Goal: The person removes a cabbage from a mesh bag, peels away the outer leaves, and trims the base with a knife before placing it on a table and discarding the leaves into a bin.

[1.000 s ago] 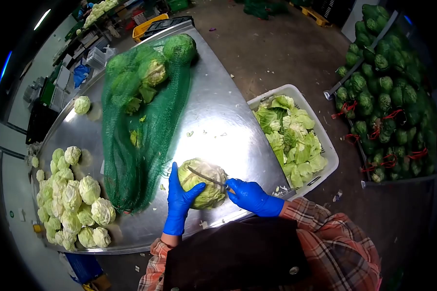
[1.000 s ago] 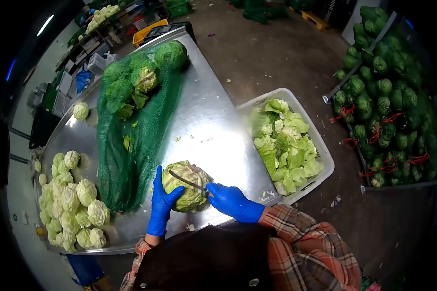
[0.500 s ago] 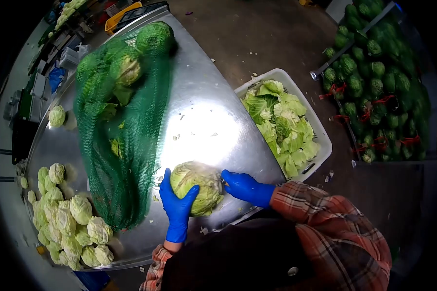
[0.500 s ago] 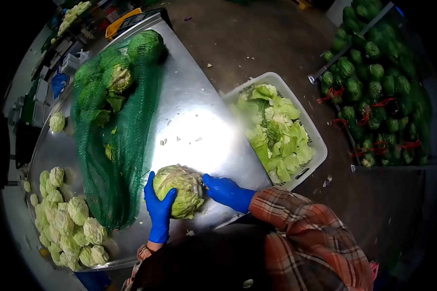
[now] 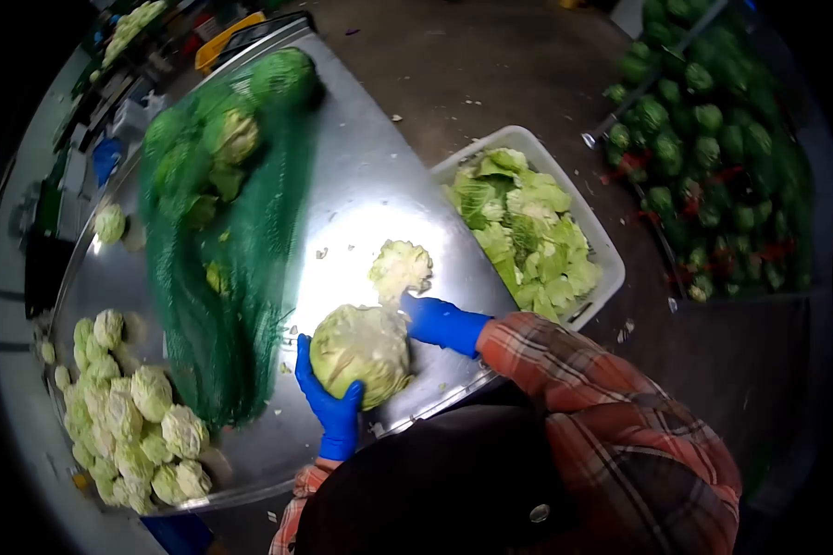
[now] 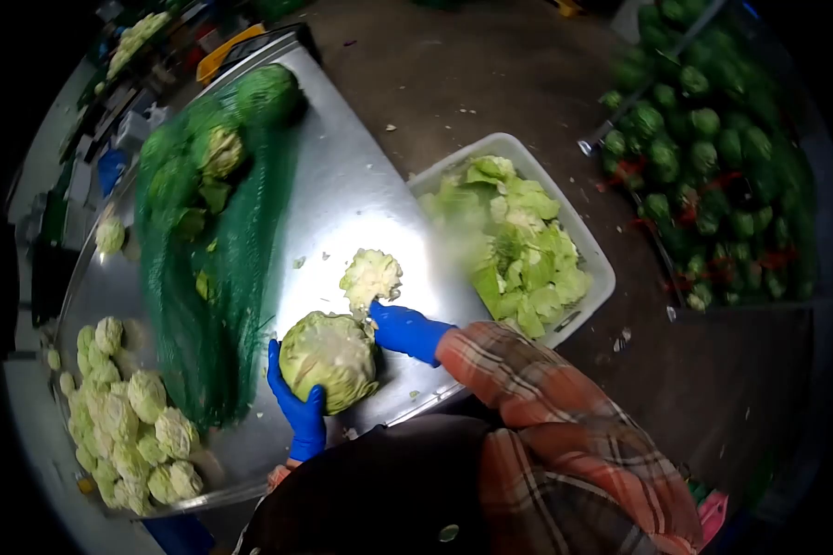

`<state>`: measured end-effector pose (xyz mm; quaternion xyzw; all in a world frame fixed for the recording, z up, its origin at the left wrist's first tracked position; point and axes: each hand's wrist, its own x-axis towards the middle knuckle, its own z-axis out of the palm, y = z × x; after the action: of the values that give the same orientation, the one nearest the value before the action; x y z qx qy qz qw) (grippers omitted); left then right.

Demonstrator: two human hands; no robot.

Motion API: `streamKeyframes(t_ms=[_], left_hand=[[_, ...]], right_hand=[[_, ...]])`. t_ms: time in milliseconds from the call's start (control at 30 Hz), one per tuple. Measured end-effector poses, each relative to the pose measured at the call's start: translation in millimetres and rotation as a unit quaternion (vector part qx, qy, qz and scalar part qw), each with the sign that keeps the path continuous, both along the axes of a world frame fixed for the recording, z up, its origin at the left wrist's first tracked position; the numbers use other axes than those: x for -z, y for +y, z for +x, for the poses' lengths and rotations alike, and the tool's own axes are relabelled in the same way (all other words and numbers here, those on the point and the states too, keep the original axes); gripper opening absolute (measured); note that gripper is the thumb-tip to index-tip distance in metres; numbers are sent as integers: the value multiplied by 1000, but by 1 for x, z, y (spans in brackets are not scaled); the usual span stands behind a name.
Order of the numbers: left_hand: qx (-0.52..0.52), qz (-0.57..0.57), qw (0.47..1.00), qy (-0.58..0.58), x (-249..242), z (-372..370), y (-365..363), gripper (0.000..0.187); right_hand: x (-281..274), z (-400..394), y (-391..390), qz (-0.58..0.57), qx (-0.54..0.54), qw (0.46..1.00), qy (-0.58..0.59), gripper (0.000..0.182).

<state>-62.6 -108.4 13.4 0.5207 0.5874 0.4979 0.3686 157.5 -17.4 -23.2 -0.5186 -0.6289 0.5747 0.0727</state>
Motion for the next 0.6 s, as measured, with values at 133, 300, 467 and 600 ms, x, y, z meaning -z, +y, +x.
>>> streamKeyframes(t_ms=[133, 300, 467, 600], left_hand=[[44, -160, 974, -156, -20, -42, -23, 106], [-39, -234, 934, -267, -42, -36, -17, 84], [25, -183, 938, -294, -38, -14, 10, 81], [16, -187, 936, -299, -32, -2, 28, 80]], right_hand=[[-14, -5, -18, -174, -10, 975, 139, 79], [-56, -18, -39, -169, 28, 972, 160, 84], [-35, 19, -8, -49, 201, 963, 173, 47], [-52, 26, -10, 211, 132, 962, 115, 45]])
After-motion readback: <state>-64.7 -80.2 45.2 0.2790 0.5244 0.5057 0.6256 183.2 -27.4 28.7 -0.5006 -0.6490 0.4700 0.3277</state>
